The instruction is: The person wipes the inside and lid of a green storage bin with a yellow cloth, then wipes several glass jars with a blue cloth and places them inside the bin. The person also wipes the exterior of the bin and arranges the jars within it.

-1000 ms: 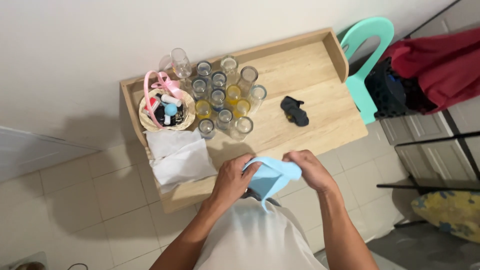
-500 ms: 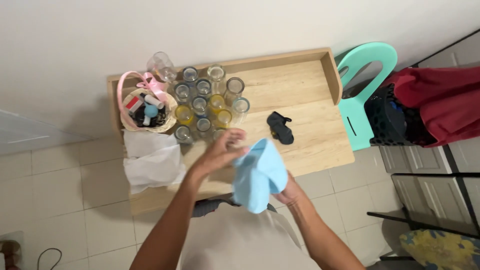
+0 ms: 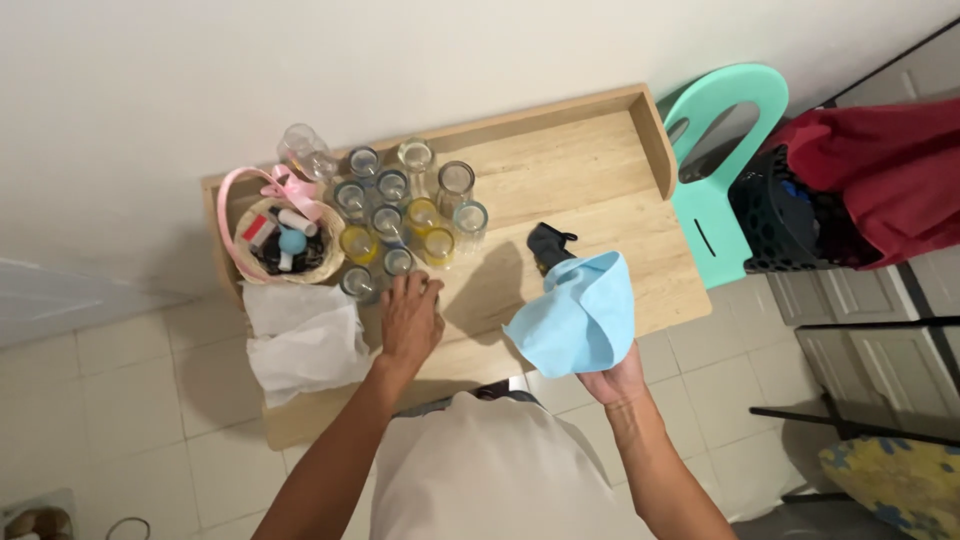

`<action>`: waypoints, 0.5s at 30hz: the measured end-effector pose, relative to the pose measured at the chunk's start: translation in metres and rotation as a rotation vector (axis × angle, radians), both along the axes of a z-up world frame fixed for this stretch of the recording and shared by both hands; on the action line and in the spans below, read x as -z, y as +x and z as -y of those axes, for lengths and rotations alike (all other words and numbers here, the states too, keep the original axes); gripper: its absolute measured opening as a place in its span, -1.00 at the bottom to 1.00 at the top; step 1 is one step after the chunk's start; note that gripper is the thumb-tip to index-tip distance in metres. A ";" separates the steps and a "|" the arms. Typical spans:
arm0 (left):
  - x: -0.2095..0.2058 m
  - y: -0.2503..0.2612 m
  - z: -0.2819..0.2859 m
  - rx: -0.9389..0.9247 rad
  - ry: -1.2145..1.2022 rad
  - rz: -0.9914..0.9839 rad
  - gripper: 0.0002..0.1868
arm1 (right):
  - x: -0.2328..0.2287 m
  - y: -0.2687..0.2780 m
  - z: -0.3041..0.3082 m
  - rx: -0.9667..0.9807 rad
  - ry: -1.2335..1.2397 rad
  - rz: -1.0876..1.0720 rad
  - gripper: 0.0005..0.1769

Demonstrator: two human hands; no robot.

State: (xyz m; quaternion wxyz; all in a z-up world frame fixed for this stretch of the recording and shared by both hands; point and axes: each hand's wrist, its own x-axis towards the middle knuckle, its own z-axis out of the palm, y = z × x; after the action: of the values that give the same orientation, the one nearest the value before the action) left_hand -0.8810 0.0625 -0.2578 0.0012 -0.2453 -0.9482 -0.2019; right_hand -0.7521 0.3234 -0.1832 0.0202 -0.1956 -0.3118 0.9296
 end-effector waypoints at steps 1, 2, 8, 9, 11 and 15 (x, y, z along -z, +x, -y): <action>-0.012 -0.001 -0.001 -0.014 -0.003 0.007 -0.49 | 0.001 -0.002 0.003 0.017 0.002 0.000 -0.37; -0.023 -0.003 -0.001 -0.029 -0.006 0.014 -0.48 | 0.002 -0.004 0.006 0.033 0.003 0.000 -0.37; -0.010 -0.061 -0.042 -0.190 -0.186 -0.020 -0.26 | 0.000 -0.006 0.016 0.144 0.088 0.061 -0.35; -0.011 -0.066 -0.046 -0.190 -0.182 -0.019 -0.26 | -0.003 -0.005 0.017 0.145 0.092 0.061 -0.35; -0.014 -0.076 -0.052 -0.217 -0.335 0.069 -0.15 | -0.007 -0.003 0.019 0.182 0.111 0.045 -0.35; 0.008 -0.084 -0.049 -0.231 -0.355 0.088 -0.13 | -0.005 0.002 0.019 0.206 0.112 0.047 -0.36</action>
State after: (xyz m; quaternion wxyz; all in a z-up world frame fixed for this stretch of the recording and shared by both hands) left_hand -0.9645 0.1116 -0.2656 -0.0603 -0.1226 -0.9898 -0.0406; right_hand -0.7498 0.3046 -0.1783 0.1193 -0.2467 -0.3416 0.8990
